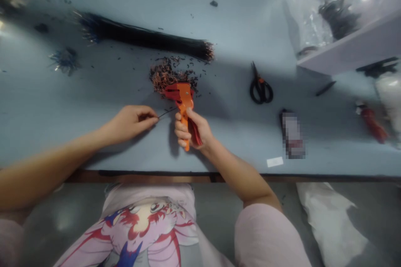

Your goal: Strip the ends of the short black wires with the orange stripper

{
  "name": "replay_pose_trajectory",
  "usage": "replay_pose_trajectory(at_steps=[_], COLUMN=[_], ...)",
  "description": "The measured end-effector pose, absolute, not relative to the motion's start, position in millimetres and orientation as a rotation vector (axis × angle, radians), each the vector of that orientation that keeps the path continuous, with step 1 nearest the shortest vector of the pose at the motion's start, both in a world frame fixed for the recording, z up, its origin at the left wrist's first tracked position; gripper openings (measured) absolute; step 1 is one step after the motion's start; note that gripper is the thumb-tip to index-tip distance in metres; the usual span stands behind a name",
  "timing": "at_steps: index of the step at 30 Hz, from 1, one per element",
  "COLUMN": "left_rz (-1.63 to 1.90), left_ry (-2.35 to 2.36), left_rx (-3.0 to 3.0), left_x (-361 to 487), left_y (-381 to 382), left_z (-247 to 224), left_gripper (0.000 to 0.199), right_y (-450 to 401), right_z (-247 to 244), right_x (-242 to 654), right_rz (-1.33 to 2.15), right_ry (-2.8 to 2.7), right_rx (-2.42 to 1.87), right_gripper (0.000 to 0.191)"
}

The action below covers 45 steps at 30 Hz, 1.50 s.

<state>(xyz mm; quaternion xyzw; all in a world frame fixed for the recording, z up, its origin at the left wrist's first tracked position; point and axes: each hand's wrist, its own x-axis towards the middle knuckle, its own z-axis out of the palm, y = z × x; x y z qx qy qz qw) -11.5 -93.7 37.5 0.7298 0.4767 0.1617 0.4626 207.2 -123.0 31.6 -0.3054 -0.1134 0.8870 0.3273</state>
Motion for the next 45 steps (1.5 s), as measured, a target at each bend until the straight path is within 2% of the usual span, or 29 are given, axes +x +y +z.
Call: replay_pose_trajectory(at_steps=[5, 10, 14, 18, 23, 30, 34, 39, 45], left_rz=[0.398, 0.558, 0.582, 0.490, 0.232, 0.745, 0.900, 0.798, 0.794], left_ry=[1.186, 1.302, 1.311, 1.245, 0.949, 1.209, 1.294, 1.248, 1.252], left_rx=[1.782, 1.861, 1.625, 1.491, 1.281, 1.414, 1.321, 1.312, 1.415], left_x=[-17, -21, -19, -16, -11, -16, -19, -16, -13], left_y=[-91, -89, -90, -92, -98, -86, -78, -81, -85], left_z=[35, 34, 40, 48, 48, 37, 36, 36, 29], left_gripper=[0.023, 0.016, 0.015, 0.014, 0.017, 0.015, 0.013, 0.014, 0.014], right_y=[-116, -114, -114, -116, -117, -116, -117, -119, -121], right_z=[35, 39, 39, 40, 38, 34, 34, 33, 22], right_x=[215, 219, 221, 222, 220, 221, 222, 221, 225], right_rz=[2.249, 2.106, 2.078, 2.138, 2.117, 2.050, 2.128, 2.277, 2.236], right_ry=[-0.375, -0.373, -0.387, -0.525, -0.590, -0.570, -0.615, -0.690, -0.919], right_rx=[-0.706, -0.694, -0.800, -0.864, -0.828, -0.791, -0.783, -0.794, -0.754], right_gripper=[0.056, 0.045, 0.038, 0.034, 0.030, 0.029, 0.029, 0.037, 0.051])
